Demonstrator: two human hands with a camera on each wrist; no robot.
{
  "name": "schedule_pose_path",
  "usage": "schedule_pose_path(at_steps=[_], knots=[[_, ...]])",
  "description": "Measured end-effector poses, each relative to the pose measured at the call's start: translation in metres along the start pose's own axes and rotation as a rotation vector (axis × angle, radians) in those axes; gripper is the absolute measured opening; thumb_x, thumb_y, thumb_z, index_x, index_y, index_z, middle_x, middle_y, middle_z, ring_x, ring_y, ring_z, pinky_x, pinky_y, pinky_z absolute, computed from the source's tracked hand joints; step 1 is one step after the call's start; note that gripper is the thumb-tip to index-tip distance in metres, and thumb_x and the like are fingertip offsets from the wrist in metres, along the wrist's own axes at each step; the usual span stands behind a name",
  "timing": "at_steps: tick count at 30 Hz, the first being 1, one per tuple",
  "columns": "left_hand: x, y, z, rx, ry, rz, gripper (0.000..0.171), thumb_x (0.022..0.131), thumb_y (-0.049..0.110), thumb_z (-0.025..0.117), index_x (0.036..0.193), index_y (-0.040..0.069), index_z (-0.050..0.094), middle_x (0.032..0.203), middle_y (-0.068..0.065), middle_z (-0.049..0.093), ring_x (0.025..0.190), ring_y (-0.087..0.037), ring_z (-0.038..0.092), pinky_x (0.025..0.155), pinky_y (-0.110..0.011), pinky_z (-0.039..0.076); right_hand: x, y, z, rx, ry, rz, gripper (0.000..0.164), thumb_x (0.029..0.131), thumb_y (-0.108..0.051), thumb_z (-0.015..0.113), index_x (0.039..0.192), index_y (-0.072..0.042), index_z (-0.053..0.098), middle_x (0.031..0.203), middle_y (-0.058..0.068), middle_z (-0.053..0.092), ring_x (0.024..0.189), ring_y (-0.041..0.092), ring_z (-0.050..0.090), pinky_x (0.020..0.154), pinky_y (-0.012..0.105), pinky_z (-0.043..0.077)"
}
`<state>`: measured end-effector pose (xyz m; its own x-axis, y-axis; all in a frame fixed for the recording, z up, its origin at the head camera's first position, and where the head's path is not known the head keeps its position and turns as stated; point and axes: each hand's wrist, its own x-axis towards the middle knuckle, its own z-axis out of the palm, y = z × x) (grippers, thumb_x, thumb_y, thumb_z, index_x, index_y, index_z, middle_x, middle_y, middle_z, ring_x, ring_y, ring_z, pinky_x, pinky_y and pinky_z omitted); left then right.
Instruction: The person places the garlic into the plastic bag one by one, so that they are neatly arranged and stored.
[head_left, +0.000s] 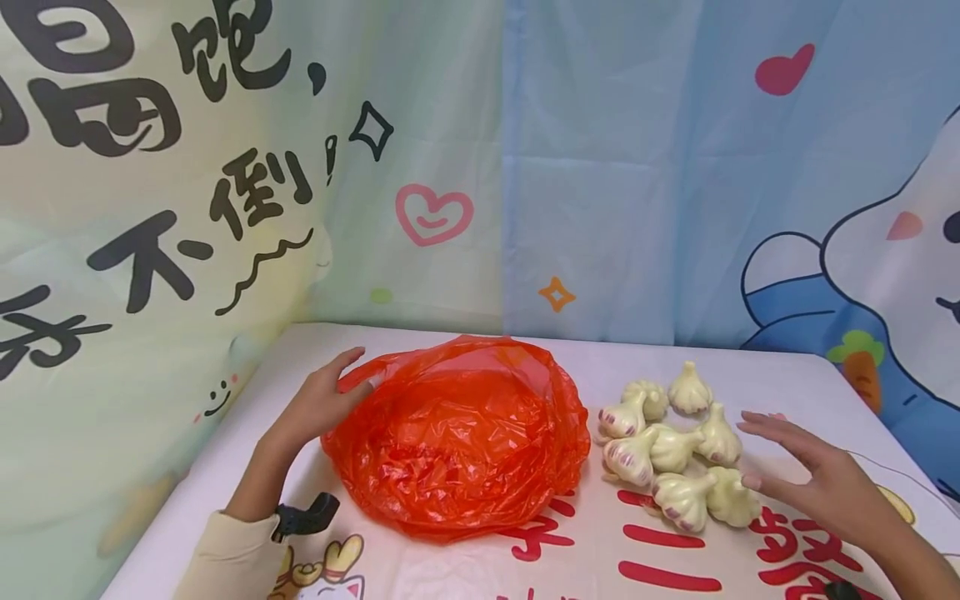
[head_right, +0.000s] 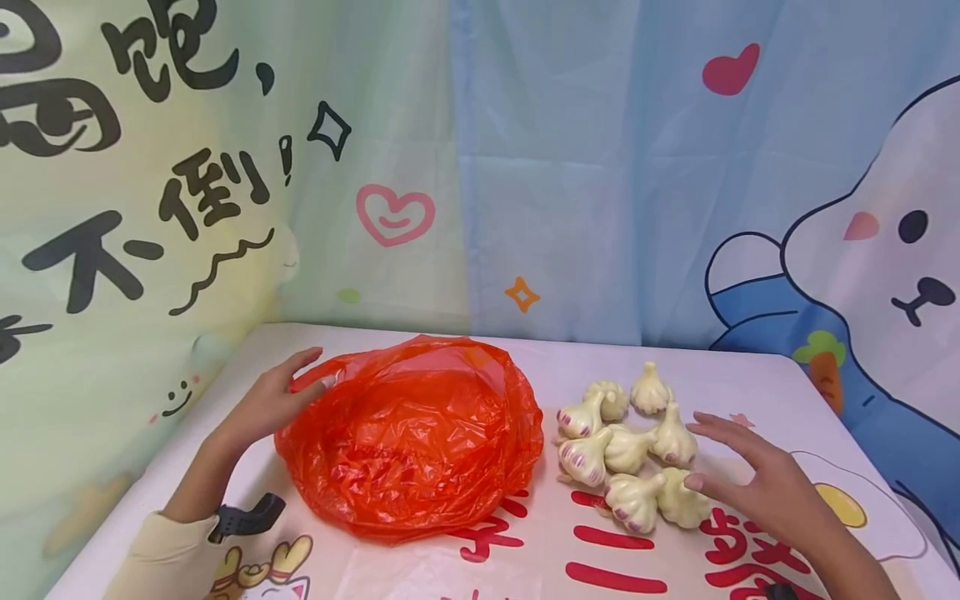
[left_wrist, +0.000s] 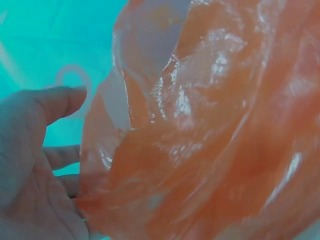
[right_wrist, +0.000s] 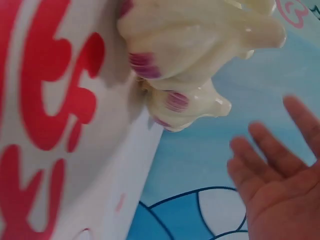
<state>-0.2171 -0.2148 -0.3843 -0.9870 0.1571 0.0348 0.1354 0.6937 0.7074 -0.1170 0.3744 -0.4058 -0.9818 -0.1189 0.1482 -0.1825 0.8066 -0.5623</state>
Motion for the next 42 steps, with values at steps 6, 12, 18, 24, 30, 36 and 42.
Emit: schedule_pose_path(at_steps=[6, 12, 18, 24, 30, 36, 42], knots=[[0.005, -0.008, 0.008, -0.118, 0.004, -0.032, 0.063, 0.094, 0.028, 0.063, 0.147, 0.004, 0.038, 0.143, -0.02, 0.046, 0.122, -0.038, 0.052, 0.089, -0.048, 0.052, -0.012, 0.008, 0.008, 0.041, -0.069, 0.085, 0.068, 0.083, -0.027, 0.079, 0.138, 0.001, 0.05, 0.136, 0.032, 0.047, 0.123, 0.055, 0.038, 0.083, 0.056, 0.049], [0.004, -0.016, 0.012, -0.131, 0.058, -0.008, 0.049, 0.096, 0.017, 0.061, 0.14, 0.001, 0.047, 0.129, -0.021, 0.057, 0.107, -0.035, 0.061, 0.084, -0.044, 0.055, -0.017, 0.008, 0.011, 0.066, -0.106, 0.12, 0.06, 0.086, -0.027, 0.076, 0.134, 0.001, 0.054, 0.131, 0.029, 0.053, 0.115, 0.053, 0.049, 0.074, 0.042, 0.058], [0.004, -0.02, 0.016, -0.159, 0.118, -0.012, 0.034, 0.099, 0.013, 0.057, 0.13, 0.0, 0.058, 0.118, -0.02, 0.064, 0.097, -0.032, 0.065, 0.08, -0.04, 0.057, -0.018, 0.007, 0.016, 0.081, -0.115, 0.135, 0.054, 0.088, -0.027, 0.074, 0.131, 0.001, 0.058, 0.127, 0.025, 0.058, 0.112, 0.042, 0.056, 0.072, 0.033, 0.058], [0.005, -0.019, 0.018, -0.196, 0.157, -0.004, 0.029, 0.1, 0.014, 0.055, 0.124, 0.001, 0.063, 0.113, -0.018, 0.066, 0.092, -0.029, 0.066, 0.077, -0.038, 0.057, -0.019, 0.008, 0.019, 0.077, -0.038, 0.061, 0.04, 0.086, -0.022, 0.076, 0.121, -0.005, 0.066, 0.115, 0.007, 0.066, 0.097, -0.014, 0.052, 0.068, 0.021, 0.056], [0.005, -0.015, 0.017, -0.229, 0.162, -0.01, 0.029, 0.1, 0.015, 0.055, 0.124, 0.003, 0.064, 0.111, -0.016, 0.067, 0.091, -0.029, 0.066, 0.076, -0.037, 0.058, -0.018, 0.009, 0.019, -0.005, 0.03, 0.079, 0.035, 0.088, -0.019, 0.074, 0.115, 0.0, 0.067, 0.108, 0.017, 0.068, 0.09, 0.013, 0.066, 0.063, 0.024, 0.057], [0.003, -0.012, 0.017, -0.272, 0.157, -0.028, 0.029, 0.1, 0.017, 0.055, 0.122, 0.002, 0.065, 0.109, -0.017, 0.068, 0.086, -0.027, 0.068, 0.072, -0.035, 0.058, -0.015, 0.008, 0.012, -0.036, 0.097, 0.127, 0.039, 0.092, -0.02, 0.069, 0.119, 0.008, 0.061, 0.108, 0.028, 0.065, 0.089, 0.039, 0.066, 0.06, 0.024, 0.057], [0.002, -0.013, 0.017, -0.296, 0.158, -0.044, 0.029, 0.101, 0.017, 0.054, 0.12, 0.0, 0.066, 0.106, -0.018, 0.069, 0.082, -0.026, 0.07, 0.069, -0.033, 0.059, -0.01, 0.0, 0.003, -0.014, 0.202, 0.057, 0.037, 0.093, -0.02, 0.068, 0.12, 0.004, 0.061, 0.11, 0.027, 0.065, 0.091, -0.019, 0.051, 0.063, 0.006, 0.048]])
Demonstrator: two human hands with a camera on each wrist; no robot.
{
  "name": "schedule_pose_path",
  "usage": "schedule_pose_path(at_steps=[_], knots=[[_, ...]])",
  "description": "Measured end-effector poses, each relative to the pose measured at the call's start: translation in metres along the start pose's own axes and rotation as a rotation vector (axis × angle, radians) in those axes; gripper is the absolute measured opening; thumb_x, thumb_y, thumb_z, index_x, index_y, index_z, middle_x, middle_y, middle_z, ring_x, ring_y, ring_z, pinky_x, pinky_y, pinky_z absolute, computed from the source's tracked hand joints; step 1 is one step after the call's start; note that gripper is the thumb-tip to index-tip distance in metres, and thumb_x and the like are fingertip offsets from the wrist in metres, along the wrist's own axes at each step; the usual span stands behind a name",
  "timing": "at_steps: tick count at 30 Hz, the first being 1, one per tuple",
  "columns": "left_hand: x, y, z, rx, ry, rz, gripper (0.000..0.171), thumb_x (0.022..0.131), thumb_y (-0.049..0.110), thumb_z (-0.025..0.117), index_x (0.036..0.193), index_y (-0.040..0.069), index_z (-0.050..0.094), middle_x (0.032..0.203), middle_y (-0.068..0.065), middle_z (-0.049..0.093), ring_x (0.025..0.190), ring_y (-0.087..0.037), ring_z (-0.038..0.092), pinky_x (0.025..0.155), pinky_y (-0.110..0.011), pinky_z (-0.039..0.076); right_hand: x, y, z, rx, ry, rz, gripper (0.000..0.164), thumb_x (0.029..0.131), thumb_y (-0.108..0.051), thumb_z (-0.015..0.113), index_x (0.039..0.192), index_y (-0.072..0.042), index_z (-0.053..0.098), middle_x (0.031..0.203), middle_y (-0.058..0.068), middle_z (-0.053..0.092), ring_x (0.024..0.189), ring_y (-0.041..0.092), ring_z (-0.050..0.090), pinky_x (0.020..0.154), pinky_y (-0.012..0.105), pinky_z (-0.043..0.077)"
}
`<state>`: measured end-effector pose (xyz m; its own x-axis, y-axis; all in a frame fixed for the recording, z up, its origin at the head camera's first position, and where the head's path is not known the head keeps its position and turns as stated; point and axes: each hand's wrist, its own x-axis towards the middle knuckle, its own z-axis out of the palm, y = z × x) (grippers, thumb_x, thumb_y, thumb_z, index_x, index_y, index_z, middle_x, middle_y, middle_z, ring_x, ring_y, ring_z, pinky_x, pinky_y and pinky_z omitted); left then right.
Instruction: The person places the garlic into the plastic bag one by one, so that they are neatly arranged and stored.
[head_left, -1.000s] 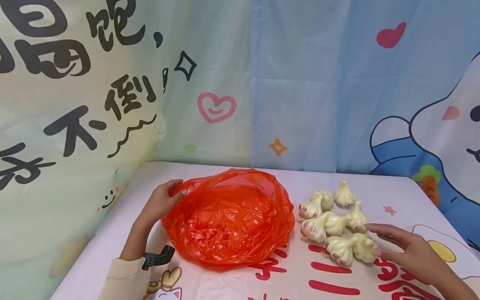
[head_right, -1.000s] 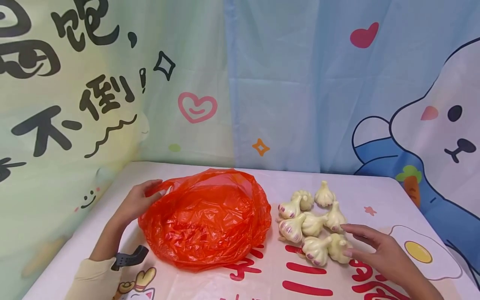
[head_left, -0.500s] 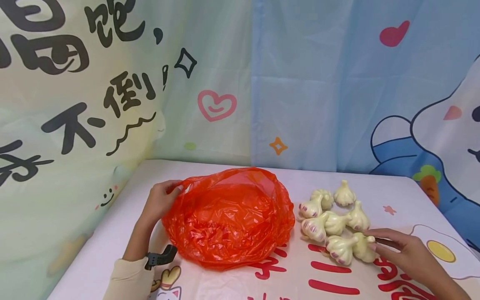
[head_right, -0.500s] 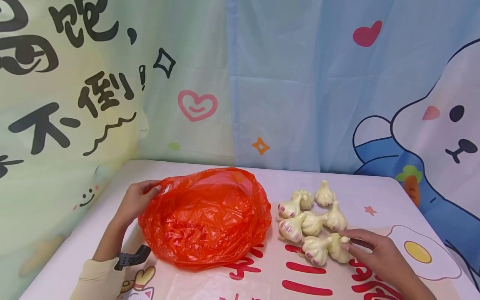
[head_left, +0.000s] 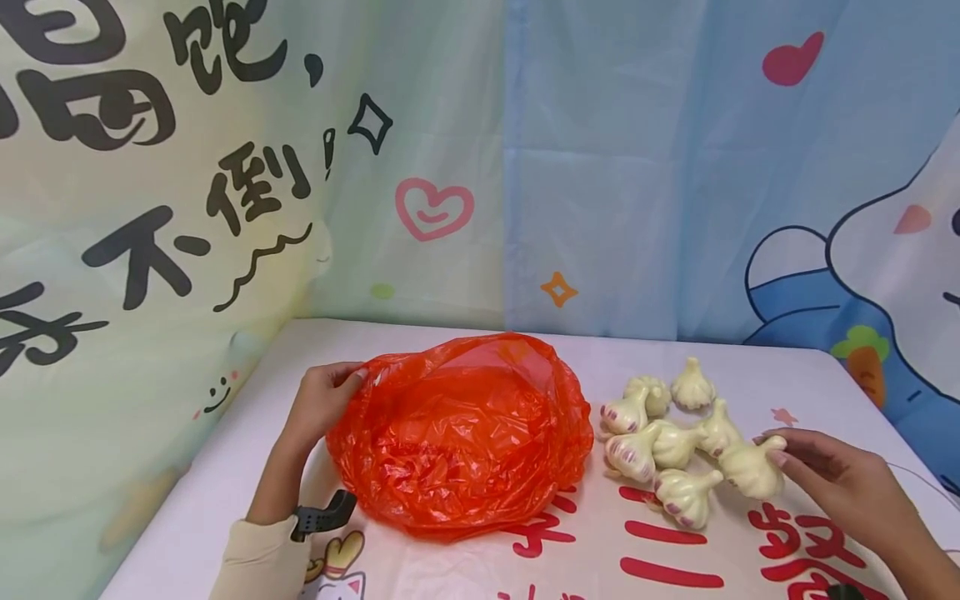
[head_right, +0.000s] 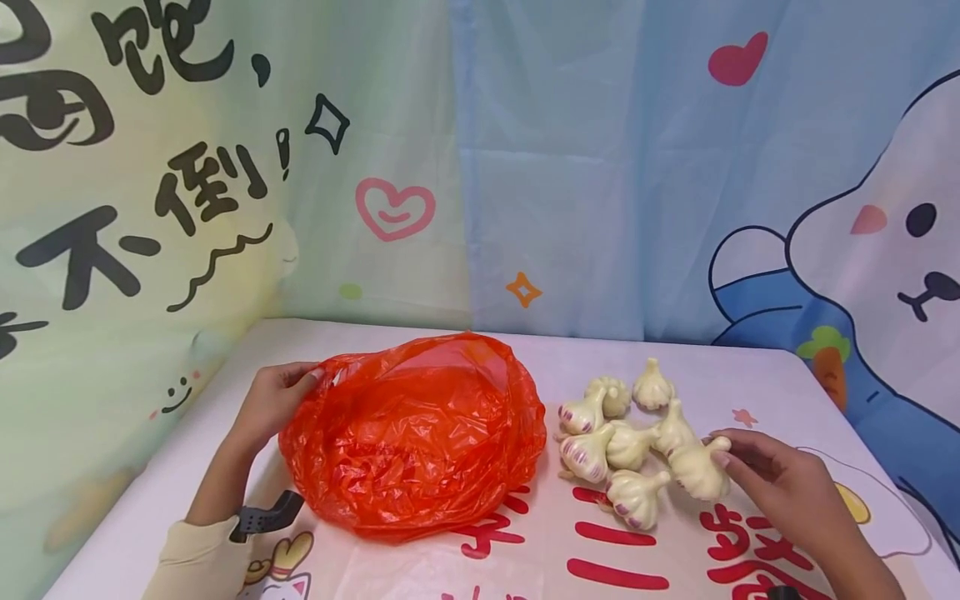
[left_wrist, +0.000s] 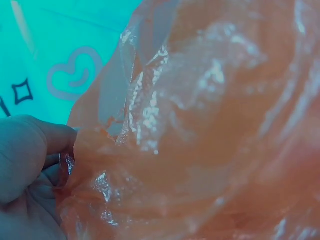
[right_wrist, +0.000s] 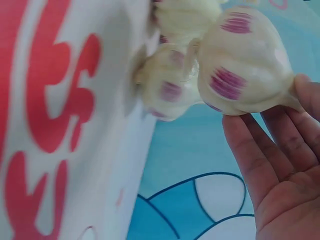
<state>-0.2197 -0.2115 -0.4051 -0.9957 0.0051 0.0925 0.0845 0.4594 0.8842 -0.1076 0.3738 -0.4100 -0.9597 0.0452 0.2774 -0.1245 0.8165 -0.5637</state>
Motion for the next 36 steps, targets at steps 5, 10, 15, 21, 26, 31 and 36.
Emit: schedule_pose_path(at_steps=[5, 10, 15, 21, 26, 31, 36], knots=[[-0.001, 0.001, 0.001, 0.018, 0.003, 0.016, 0.029, 0.101, 0.018, 0.054, 0.119, -0.001, 0.067, 0.105, -0.018, 0.069, 0.082, -0.026, 0.069, 0.07, -0.033, 0.058, 0.001, -0.014, -0.003, 0.062, 0.079, -0.048, 0.035, 0.093, -0.018, 0.068, 0.121, 0.002, 0.062, 0.11, -0.009, 0.067, 0.104, -0.028, 0.035, 0.069, 0.001, 0.042], [-0.003, 0.003, 0.004, 0.031, 0.008, 0.028, 0.03, 0.101, 0.02, 0.054, 0.12, 0.0, 0.067, 0.105, -0.017, 0.069, 0.084, -0.026, 0.07, 0.071, -0.034, 0.058, 0.002, -0.036, -0.002, 0.109, 0.08, -0.115, 0.031, 0.091, -0.011, 0.07, 0.119, -0.002, 0.065, 0.104, -0.033, 0.053, 0.101, -0.023, 0.045, 0.068, 0.002, 0.044], [-0.003, 0.004, 0.004, 0.018, 0.014, 0.02, 0.031, 0.101, 0.022, 0.054, 0.12, 0.001, 0.067, 0.105, -0.016, 0.069, 0.084, -0.025, 0.07, 0.07, -0.034, 0.058, 0.007, -0.056, 0.0, 0.154, 0.06, -0.208, 0.03, 0.088, -0.003, 0.071, 0.117, 0.001, 0.065, 0.107, -0.032, 0.056, 0.096, -0.019, 0.052, 0.07, 0.004, 0.046], [-0.003, 0.005, 0.003, 0.01, 0.029, 0.011, 0.033, 0.102, 0.025, 0.052, 0.119, 0.001, 0.067, 0.104, -0.016, 0.069, 0.083, -0.024, 0.07, 0.07, -0.033, 0.058, 0.019, -0.077, 0.014, 0.191, -0.004, -0.206, 0.03, 0.09, -0.009, 0.07, 0.119, -0.003, 0.065, 0.109, -0.017, 0.063, 0.097, -0.018, 0.052, 0.069, 0.009, 0.049], [-0.001, 0.007, 0.007, -0.011, 0.022, 0.021, 0.032, 0.102, 0.024, 0.052, 0.118, 0.0, 0.068, 0.103, -0.016, 0.07, 0.083, -0.025, 0.069, 0.071, -0.032, 0.058, 0.026, -0.094, 0.032, 0.23, -0.061, -0.246, 0.027, 0.089, -0.008, 0.071, 0.115, -0.004, 0.067, 0.109, 0.009, 0.068, 0.095, -0.011, 0.057, 0.073, 0.011, 0.05], [-0.001, 0.007, 0.01, 0.005, 0.017, 0.021, 0.032, 0.102, 0.024, 0.052, 0.118, 0.001, 0.068, 0.105, -0.015, 0.069, 0.084, -0.025, 0.068, 0.073, -0.033, 0.058, 0.037, -0.109, 0.047, 0.321, -0.089, -0.347, 0.026, 0.088, -0.001, 0.07, 0.113, -0.005, 0.069, 0.105, 0.008, 0.069, 0.092, -0.001, 0.064, 0.075, 0.014, 0.052], [-0.003, 0.007, 0.009, 0.008, 0.028, 0.02, 0.031, 0.102, 0.025, 0.052, 0.117, 0.003, 0.068, 0.104, -0.014, 0.069, 0.083, -0.025, 0.068, 0.071, -0.033, 0.058, 0.048, -0.12, 0.062, 0.403, -0.115, -0.393, 0.025, 0.089, 0.0, 0.068, 0.113, -0.008, 0.069, 0.106, 0.003, 0.07, 0.094, 0.006, 0.066, 0.076, 0.019, 0.054]])
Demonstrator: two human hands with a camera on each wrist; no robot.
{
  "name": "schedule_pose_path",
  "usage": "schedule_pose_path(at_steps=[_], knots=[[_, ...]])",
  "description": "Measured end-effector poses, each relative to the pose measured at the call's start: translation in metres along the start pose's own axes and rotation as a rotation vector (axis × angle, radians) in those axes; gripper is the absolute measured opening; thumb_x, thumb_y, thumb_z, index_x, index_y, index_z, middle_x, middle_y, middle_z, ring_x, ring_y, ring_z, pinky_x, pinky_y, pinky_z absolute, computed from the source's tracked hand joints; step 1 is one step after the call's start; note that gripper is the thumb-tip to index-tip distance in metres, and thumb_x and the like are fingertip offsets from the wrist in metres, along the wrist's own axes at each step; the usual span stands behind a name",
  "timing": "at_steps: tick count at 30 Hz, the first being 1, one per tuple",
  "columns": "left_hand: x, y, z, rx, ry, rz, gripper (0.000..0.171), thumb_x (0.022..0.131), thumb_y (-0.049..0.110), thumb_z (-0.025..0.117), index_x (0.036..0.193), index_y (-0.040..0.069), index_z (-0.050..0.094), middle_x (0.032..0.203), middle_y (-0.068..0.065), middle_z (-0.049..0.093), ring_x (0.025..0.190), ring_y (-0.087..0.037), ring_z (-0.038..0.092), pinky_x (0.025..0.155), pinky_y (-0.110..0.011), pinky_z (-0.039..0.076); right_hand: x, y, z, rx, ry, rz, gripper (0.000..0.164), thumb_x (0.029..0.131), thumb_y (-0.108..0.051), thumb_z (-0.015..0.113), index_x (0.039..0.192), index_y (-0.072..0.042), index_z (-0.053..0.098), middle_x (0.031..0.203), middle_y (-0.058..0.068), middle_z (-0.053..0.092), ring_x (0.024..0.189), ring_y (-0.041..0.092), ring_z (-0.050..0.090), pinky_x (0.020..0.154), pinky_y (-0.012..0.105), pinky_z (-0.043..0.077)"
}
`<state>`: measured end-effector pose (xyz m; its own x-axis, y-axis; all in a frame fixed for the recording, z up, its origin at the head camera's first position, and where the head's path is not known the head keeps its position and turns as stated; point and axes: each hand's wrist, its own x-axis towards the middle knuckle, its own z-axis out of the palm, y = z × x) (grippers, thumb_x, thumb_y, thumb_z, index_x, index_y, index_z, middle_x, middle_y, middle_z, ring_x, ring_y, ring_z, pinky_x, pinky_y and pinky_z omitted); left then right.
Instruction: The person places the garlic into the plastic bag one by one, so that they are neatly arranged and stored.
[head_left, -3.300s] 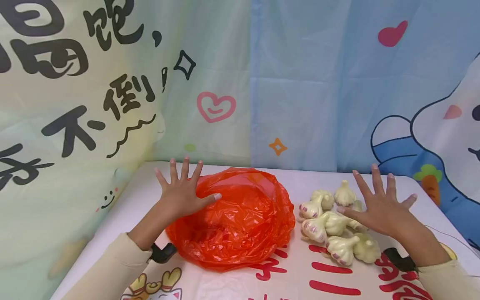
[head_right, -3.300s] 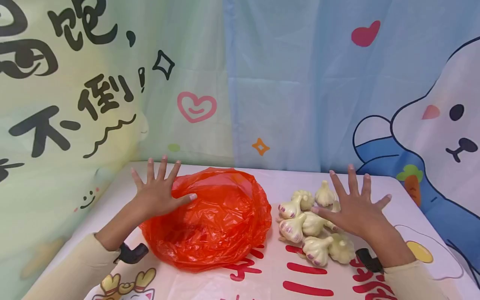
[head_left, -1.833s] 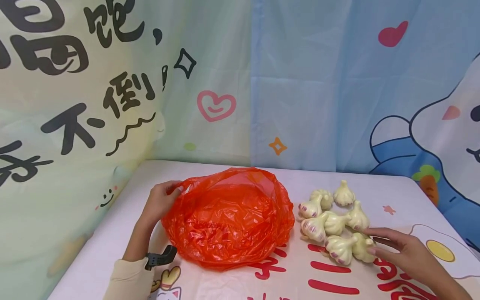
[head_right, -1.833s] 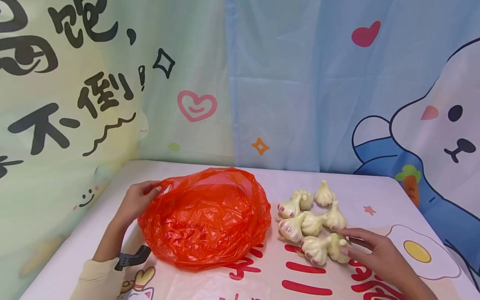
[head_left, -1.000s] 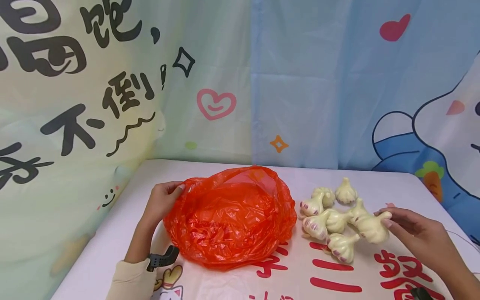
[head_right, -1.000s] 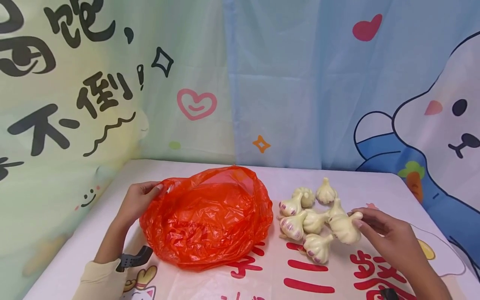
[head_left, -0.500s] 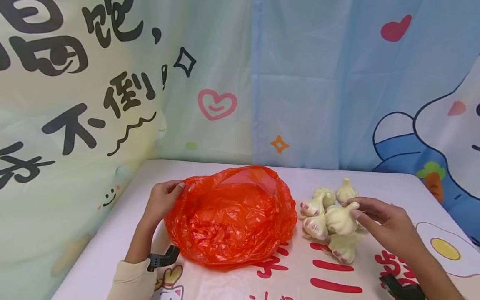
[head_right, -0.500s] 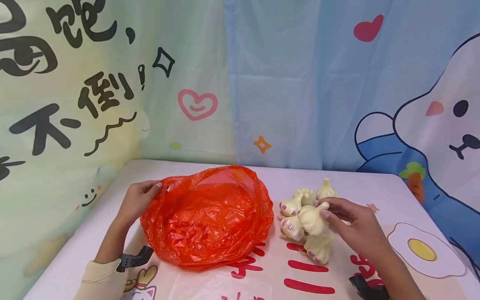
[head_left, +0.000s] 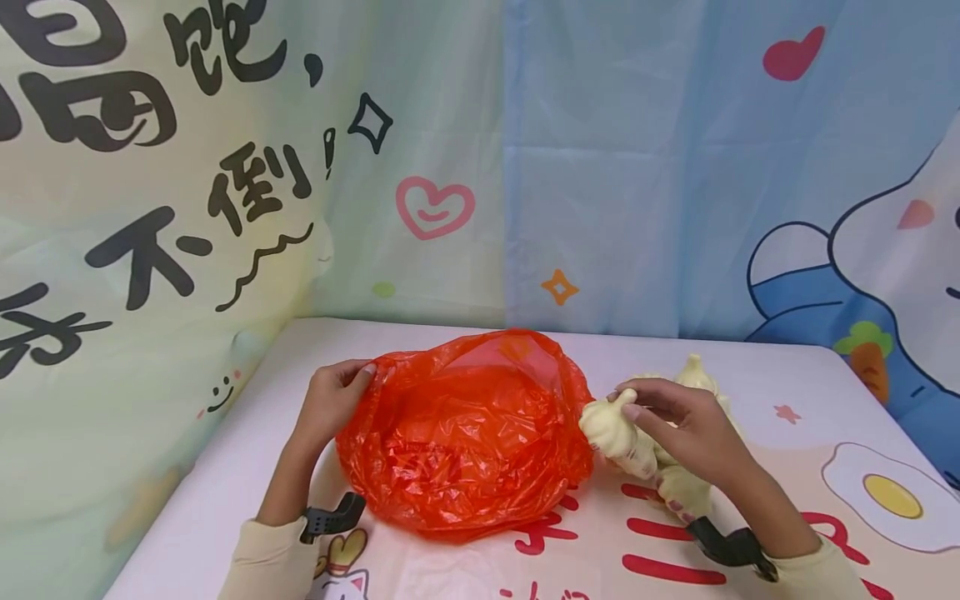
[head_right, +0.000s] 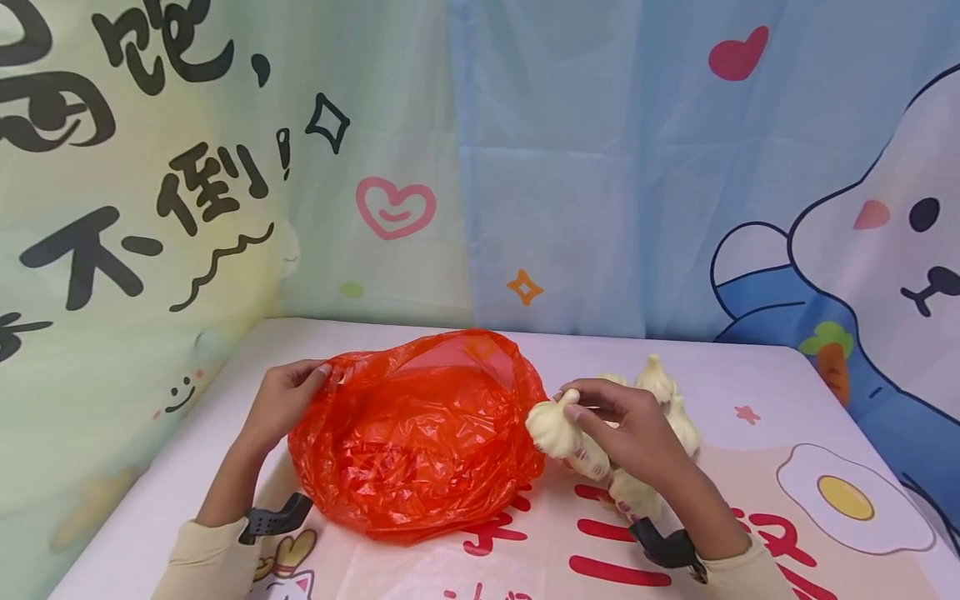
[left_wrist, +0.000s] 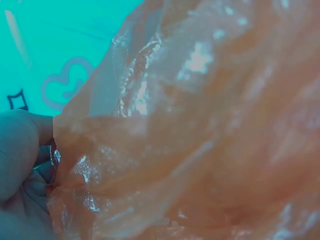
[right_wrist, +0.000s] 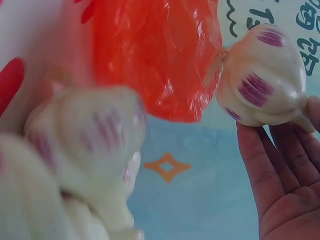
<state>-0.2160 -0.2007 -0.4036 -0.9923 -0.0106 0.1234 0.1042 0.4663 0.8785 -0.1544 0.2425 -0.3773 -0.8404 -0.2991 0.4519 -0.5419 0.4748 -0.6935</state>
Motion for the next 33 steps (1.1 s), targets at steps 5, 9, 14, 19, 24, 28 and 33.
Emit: schedule_pose_path(at_steps=[5, 9, 14, 19, 24, 28, 33], knots=[[-0.001, 0.001, 0.001, -0.018, -0.002, 0.009, 0.031, 0.102, 0.025, 0.052, 0.116, 0.003, 0.068, 0.102, -0.014, 0.069, 0.082, -0.025, 0.068, 0.071, -0.032, 0.058, 0.007, 0.003, 0.016, 0.033, -0.064, 0.044, 0.023, 0.091, -0.008, 0.068, 0.114, -0.005, 0.068, 0.103, 0.001, 0.069, 0.089, 0.011, 0.068, 0.075, 0.023, 0.055], [-0.001, 0.002, 0.002, -0.003, 0.002, 0.005, 0.031, 0.102, 0.026, 0.051, 0.114, 0.004, 0.068, 0.099, -0.013, 0.069, 0.08, -0.025, 0.067, 0.07, -0.031, 0.058, 0.013, -0.001, 0.026, 0.055, -0.101, 0.073, 0.024, 0.092, -0.011, 0.068, 0.115, -0.004, 0.067, 0.103, 0.003, 0.069, 0.088, 0.014, 0.068, 0.075, 0.025, 0.056], [0.001, 0.002, 0.002, 0.003, 0.006, 0.014, 0.031, 0.102, 0.027, 0.051, 0.113, 0.004, 0.069, 0.097, -0.012, 0.069, 0.078, -0.025, 0.067, 0.069, -0.031, 0.058, 0.027, -0.015, 0.032, 0.108, -0.101, 0.118, 0.026, 0.093, -0.017, 0.068, 0.117, -0.006, 0.067, 0.106, 0.004, 0.069, 0.09, 0.015, 0.068, 0.076, 0.025, 0.056], [0.001, 0.002, 0.002, -0.007, 0.004, 0.025, 0.032, 0.102, 0.028, 0.051, 0.111, 0.004, 0.07, 0.096, -0.012, 0.07, 0.078, -0.024, 0.067, 0.07, -0.031, 0.058, 0.037, -0.026, 0.035, 0.187, -0.092, 0.08, 0.024, 0.092, -0.012, 0.068, 0.115, -0.004, 0.067, 0.104, 0.005, 0.069, 0.09, 0.016, 0.068, 0.077, 0.027, 0.056], [0.001, 0.003, 0.002, -0.004, 0.003, 0.027, 0.032, 0.102, 0.028, 0.051, 0.111, 0.004, 0.07, 0.095, -0.012, 0.069, 0.077, -0.025, 0.067, 0.069, -0.031, 0.058, 0.049, -0.029, 0.043, 0.212, -0.102, 0.069, 0.022, 0.093, -0.012, 0.068, 0.113, -0.005, 0.067, 0.101, 0.004, 0.069, 0.088, 0.016, 0.068, 0.076, 0.029, 0.057], [0.0, 0.005, 0.002, 0.004, 0.004, 0.016, 0.032, 0.102, 0.029, 0.051, 0.112, 0.004, 0.069, 0.096, -0.012, 0.069, 0.078, -0.025, 0.067, 0.07, -0.032, 0.058, 0.064, -0.023, 0.054, 0.195, -0.142, 0.12, 0.023, 0.093, -0.018, 0.067, 0.113, -0.006, 0.068, 0.101, 0.004, 0.069, 0.089, 0.016, 0.067, 0.079, 0.03, 0.056], [-0.003, 0.006, 0.002, -0.009, 0.003, 0.003, 0.032, 0.102, 0.029, 0.051, 0.112, 0.004, 0.069, 0.097, -0.012, 0.069, 0.079, -0.025, 0.067, 0.07, -0.032, 0.058, 0.083, -0.012, 0.067, 0.14, -0.206, 0.136, 0.025, 0.094, -0.021, 0.066, 0.113, -0.003, 0.067, 0.105, 0.007, 0.067, 0.099, 0.023, 0.065, 0.088, 0.038, 0.054]])
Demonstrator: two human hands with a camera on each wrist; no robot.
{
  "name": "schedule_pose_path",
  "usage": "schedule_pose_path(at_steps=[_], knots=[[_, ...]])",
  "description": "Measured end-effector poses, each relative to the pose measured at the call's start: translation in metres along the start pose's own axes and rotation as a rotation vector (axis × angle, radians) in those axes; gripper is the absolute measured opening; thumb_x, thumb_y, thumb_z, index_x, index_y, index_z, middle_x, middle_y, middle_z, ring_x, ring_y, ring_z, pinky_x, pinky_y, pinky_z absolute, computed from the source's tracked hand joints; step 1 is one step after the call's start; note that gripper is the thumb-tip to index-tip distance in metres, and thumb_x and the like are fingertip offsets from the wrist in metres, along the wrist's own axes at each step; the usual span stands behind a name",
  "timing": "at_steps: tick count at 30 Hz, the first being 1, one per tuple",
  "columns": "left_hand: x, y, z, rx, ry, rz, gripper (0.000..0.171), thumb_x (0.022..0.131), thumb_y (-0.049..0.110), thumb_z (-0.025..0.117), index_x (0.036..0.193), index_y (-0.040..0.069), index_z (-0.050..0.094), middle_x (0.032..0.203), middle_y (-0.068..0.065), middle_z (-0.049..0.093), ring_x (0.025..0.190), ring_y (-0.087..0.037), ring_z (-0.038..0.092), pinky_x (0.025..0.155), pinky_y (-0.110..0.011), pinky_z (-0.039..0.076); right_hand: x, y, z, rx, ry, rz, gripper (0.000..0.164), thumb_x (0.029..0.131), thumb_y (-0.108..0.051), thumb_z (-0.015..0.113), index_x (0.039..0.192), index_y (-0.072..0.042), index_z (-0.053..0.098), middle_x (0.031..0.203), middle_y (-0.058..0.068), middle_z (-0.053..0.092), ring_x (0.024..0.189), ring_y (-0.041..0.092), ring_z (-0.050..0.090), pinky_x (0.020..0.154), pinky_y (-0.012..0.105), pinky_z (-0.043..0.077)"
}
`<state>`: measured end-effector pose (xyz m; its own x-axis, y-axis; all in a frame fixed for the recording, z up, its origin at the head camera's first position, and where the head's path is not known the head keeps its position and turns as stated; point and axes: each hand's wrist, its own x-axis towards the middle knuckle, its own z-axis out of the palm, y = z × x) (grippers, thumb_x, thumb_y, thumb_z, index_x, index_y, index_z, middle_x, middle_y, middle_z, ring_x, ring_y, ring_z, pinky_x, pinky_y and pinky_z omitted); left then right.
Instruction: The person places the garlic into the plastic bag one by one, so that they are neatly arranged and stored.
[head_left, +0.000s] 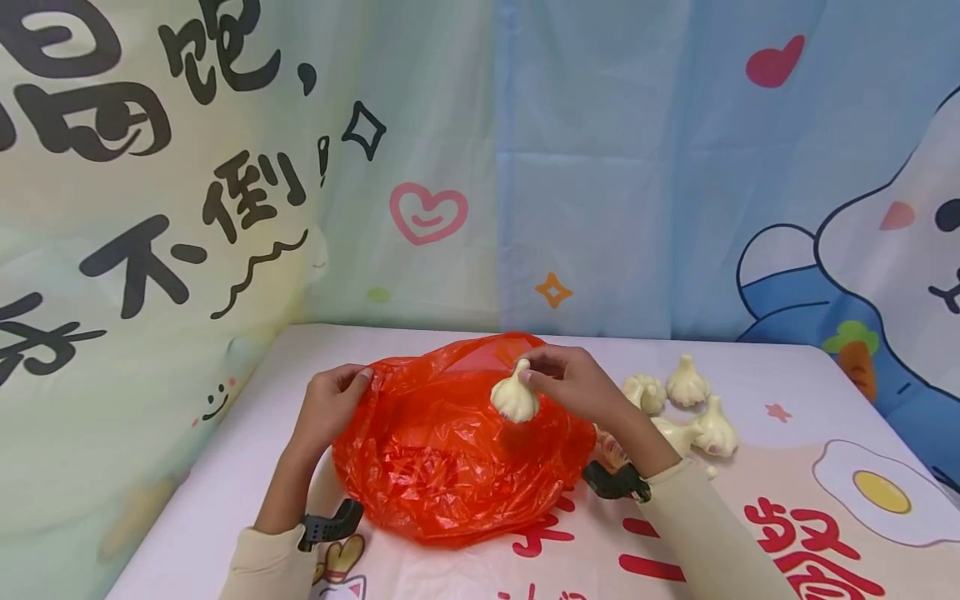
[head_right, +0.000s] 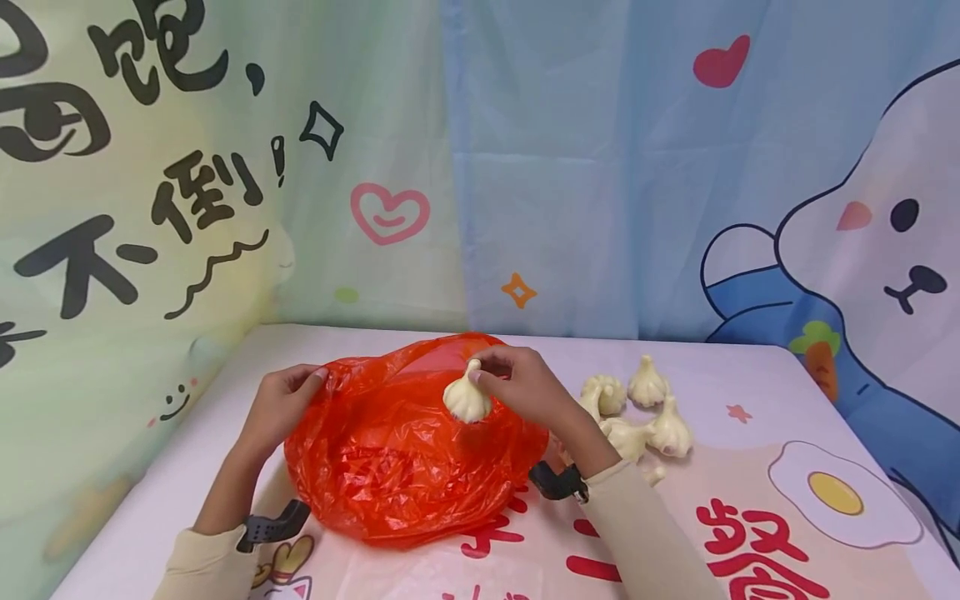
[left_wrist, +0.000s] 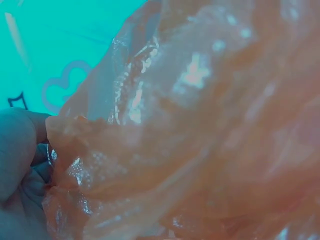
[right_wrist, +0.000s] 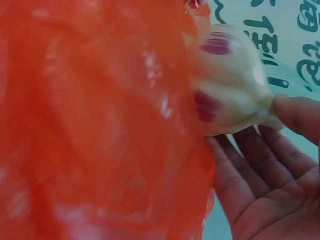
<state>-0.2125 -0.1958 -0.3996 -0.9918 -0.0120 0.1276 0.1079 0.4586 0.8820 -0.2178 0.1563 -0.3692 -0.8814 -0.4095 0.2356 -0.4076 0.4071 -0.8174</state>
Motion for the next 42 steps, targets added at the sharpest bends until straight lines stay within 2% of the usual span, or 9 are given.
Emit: schedule_pose_path(at_steps=[7, 14, 17, 21, 24, 31, 35, 40, 42], knots=[[0.002, -0.001, 0.002, 0.008, -0.001, 0.024, 0.032, 0.102, 0.03, 0.051, 0.112, 0.005, 0.069, 0.097, -0.011, 0.069, 0.078, -0.025, 0.067, 0.07, -0.032, 0.058, 0.019, -0.004, 0.006, 0.008, -0.045, 0.004, 0.021, 0.095, -0.017, 0.065, 0.109, -0.003, 0.069, 0.106, 0.008, 0.066, 0.104, 0.024, 0.062, 0.095, 0.041, 0.049], [0.002, -0.001, 0.002, 0.012, 0.0, 0.016, 0.033, 0.102, 0.03, 0.051, 0.112, 0.005, 0.069, 0.097, -0.012, 0.069, 0.078, -0.025, 0.067, 0.07, -0.033, 0.059, 0.035, -0.016, 0.016, 0.006, -0.06, 0.062, 0.021, 0.095, -0.018, 0.063, 0.11, -0.005, 0.069, 0.108, 0.006, 0.066, 0.107, 0.024, 0.062, 0.095, 0.042, 0.049], [0.001, -0.001, 0.001, 0.018, 0.004, 0.011, 0.032, 0.102, 0.03, 0.051, 0.112, 0.005, 0.069, 0.097, -0.012, 0.069, 0.078, -0.025, 0.067, 0.069, -0.033, 0.059, 0.045, -0.014, 0.024, -0.038, -0.078, 0.085, 0.021, 0.095, -0.017, 0.063, 0.111, -0.005, 0.07, 0.107, 0.005, 0.067, 0.104, 0.023, 0.062, 0.093, 0.04, 0.05], [0.0, -0.003, 0.0, 0.001, -0.001, 0.01, 0.032, 0.102, 0.029, 0.051, 0.111, 0.005, 0.069, 0.096, -0.012, 0.069, 0.078, -0.025, 0.067, 0.069, -0.034, 0.059, 0.058, -0.003, 0.037, -0.122, -0.139, 0.076, 0.021, 0.095, -0.016, 0.065, 0.111, -0.006, 0.071, 0.103, 0.002, 0.067, 0.1, 0.02, 0.063, 0.092, 0.038, 0.051], [0.0, -0.004, 0.002, -0.014, -0.016, 0.006, 0.031, 0.102, 0.029, 0.052, 0.111, 0.005, 0.069, 0.097, -0.012, 0.069, 0.079, -0.025, 0.067, 0.07, -0.034, 0.059, 0.065, 0.007, 0.047, -0.144, -0.163, 0.062, 0.019, 0.095, -0.017, 0.065, 0.109, -0.006, 0.072, 0.1, 0.001, 0.067, 0.097, 0.019, 0.063, 0.091, 0.037, 0.052], [0.0, -0.004, 0.003, -0.015, -0.008, 0.012, 0.031, 0.102, 0.029, 0.052, 0.111, 0.006, 0.069, 0.097, -0.011, 0.069, 0.079, -0.025, 0.067, 0.07, -0.033, 0.059, 0.072, 0.025, 0.067, -0.08, -0.057, 0.117, 0.018, 0.094, -0.018, 0.065, 0.106, -0.007, 0.073, 0.097, 0.0, 0.069, 0.089, 0.02, 0.061, 0.084, 0.034, 0.054], [0.0, -0.004, 0.004, -0.019, -0.01, 0.023, 0.031, 0.102, 0.029, 0.051, 0.111, 0.005, 0.069, 0.097, -0.012, 0.069, 0.079, -0.025, 0.068, 0.07, -0.033, 0.059, 0.074, 0.035, 0.073, -0.037, 0.039, 0.218, 0.017, 0.095, -0.019, 0.064, 0.107, -0.01, 0.073, 0.093, 0.0, 0.068, 0.086, 0.022, 0.058, 0.08, 0.033, 0.054], [-0.001, -0.004, 0.004, -0.026, -0.01, 0.023, 0.03, 0.102, 0.029, 0.052, 0.111, 0.005, 0.069, 0.097, -0.012, 0.069, 0.079, -0.025, 0.068, 0.07, -0.034, 0.059, 0.077, 0.044, 0.078, -0.014, 0.146, 0.361, 0.025, 0.094, -0.021, 0.063, 0.115, -0.009, 0.07, 0.101, 0.004, 0.068, 0.091, 0.024, 0.058, 0.082, 0.037, 0.054], [0.0, -0.004, 0.004, -0.027, -0.015, 0.024, 0.03, 0.102, 0.029, 0.052, 0.111, 0.005, 0.069, 0.097, -0.012, 0.069, 0.079, -0.025, 0.068, 0.07, -0.033, 0.059, 0.077, 0.046, 0.079, -0.009, 0.171, 0.387, 0.027, 0.094, -0.021, 0.063, 0.117, -0.009, 0.069, 0.104, 0.005, 0.068, 0.093, 0.025, 0.058, 0.084, 0.038, 0.054]])
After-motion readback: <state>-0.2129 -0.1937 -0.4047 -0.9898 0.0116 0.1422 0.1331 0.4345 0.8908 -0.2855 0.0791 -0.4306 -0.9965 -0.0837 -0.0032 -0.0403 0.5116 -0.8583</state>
